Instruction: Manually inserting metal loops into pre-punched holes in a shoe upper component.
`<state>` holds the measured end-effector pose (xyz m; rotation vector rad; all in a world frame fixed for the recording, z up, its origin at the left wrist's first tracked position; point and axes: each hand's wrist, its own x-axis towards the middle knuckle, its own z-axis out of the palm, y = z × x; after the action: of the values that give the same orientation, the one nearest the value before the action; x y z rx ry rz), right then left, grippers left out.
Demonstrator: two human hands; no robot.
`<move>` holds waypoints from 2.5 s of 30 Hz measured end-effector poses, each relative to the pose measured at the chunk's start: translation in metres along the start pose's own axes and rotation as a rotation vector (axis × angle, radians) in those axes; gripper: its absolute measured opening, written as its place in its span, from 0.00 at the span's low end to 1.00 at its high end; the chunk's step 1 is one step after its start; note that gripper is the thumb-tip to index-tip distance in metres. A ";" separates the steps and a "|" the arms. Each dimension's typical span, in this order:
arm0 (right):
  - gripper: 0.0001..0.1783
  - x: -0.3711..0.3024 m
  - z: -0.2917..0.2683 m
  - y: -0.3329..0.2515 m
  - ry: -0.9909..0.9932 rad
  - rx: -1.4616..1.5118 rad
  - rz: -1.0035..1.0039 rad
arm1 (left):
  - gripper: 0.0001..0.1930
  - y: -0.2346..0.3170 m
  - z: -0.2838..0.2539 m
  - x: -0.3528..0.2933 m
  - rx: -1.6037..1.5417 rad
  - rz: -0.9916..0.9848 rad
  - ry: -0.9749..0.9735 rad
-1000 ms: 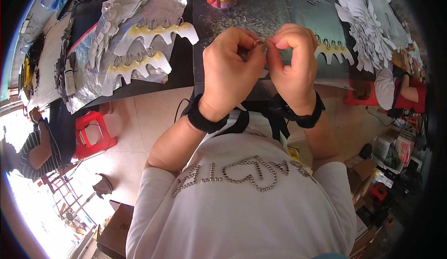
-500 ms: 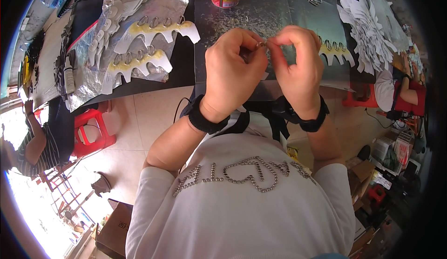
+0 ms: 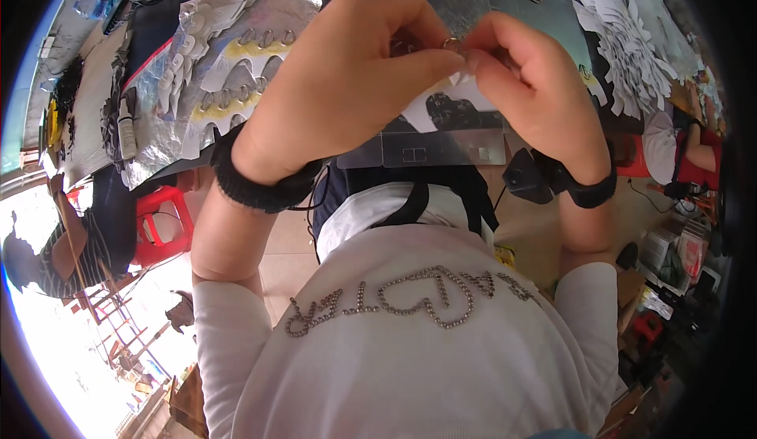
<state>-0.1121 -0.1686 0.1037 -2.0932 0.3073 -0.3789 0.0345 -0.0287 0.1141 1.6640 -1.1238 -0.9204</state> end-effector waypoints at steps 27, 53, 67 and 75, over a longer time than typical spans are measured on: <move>0.04 -0.046 0.057 0.081 0.328 1.029 0.359 | 0.05 -0.083 0.108 0.007 -0.051 0.226 0.537; 0.03 -0.031 0.084 0.056 0.532 0.169 -0.008 | 0.06 -0.078 0.096 0.006 0.362 0.464 0.712; 0.03 -0.026 0.076 0.063 0.518 0.443 0.049 | 0.09 -0.073 0.080 0.000 -0.318 0.148 0.532; 0.04 -0.037 0.065 0.059 0.385 1.092 0.139 | 0.08 -0.068 0.088 0.005 -0.814 0.011 0.388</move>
<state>-0.1255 -0.1351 0.0155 -0.9198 0.3559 -0.6769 -0.0254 -0.0443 0.0216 1.0817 -0.3967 -0.8396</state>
